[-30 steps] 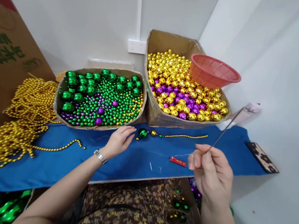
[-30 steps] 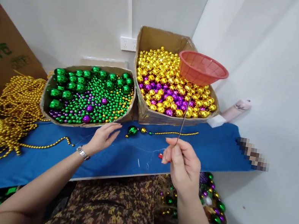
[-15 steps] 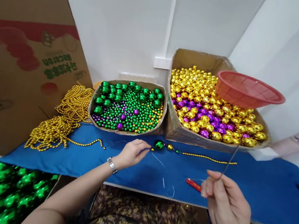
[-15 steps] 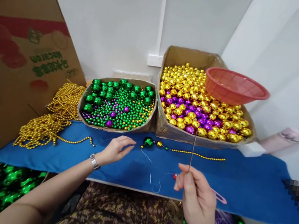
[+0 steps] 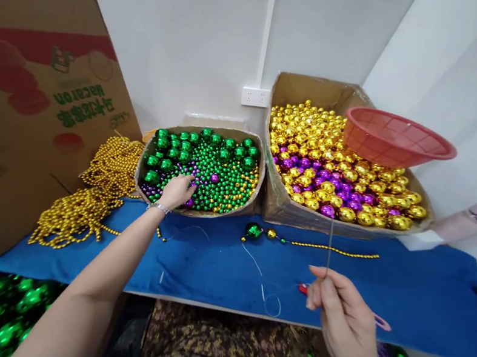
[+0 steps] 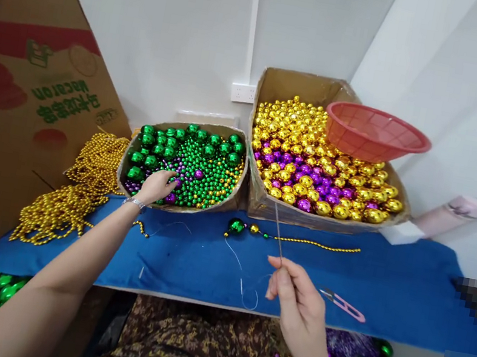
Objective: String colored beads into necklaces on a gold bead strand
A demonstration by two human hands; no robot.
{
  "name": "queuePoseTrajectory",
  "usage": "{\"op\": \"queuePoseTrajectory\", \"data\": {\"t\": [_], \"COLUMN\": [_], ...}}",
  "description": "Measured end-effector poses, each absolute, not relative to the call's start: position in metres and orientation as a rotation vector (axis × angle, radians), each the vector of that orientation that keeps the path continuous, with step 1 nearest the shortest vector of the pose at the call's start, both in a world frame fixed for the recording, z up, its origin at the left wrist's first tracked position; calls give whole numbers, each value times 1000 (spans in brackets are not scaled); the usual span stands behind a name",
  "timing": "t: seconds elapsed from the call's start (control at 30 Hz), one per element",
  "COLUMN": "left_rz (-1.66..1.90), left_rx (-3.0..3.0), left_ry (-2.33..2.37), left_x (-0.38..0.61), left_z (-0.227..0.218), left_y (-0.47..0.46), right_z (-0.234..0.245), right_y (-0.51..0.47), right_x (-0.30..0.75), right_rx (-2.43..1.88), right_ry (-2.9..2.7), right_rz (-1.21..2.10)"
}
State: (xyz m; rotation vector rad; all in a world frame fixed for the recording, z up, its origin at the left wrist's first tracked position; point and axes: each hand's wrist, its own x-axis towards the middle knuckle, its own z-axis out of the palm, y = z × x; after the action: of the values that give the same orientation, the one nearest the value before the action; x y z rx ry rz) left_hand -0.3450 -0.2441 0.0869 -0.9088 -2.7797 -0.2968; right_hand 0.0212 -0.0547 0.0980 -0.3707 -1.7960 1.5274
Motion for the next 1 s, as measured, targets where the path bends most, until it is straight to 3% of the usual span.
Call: {"op": "queuePoseTrajectory", "data": {"t": [0.27, 0.53, 0.6, 0.7, 0.77, 0.87, 1.0], "left_rz": [-207, -522, -979, -2261, -2851, -3220, -3375], "left_rx": [-949, -977, -953, -880, -795, -660, -493], "left_ry": [-2901, -2868, -2820, -2458, -2138, -1920, -1833], "left_x": [-364, -359, -345, -310, -284, -252, -229], "left_z": [69, 77, 81, 86, 87, 85, 79], "left_y": [-233, -238, -239, -241, -243, -246, -250], "right_z": [88, 77, 76, 72, 68, 61, 52], "right_y": [-64, -73, -76, -81, -86, -92, -96], "right_x": [-3, -20, -22, -27, -31, -34, -34], "right_rx": [-313, -255, -240, -249, -251, -195, -100], "right_ry": [-2160, -2236, -2243, -2270, -2305, -2354, -2387], "right_rz": [1400, 1339, 1300, 1247, 1208, 1103, 976]}}
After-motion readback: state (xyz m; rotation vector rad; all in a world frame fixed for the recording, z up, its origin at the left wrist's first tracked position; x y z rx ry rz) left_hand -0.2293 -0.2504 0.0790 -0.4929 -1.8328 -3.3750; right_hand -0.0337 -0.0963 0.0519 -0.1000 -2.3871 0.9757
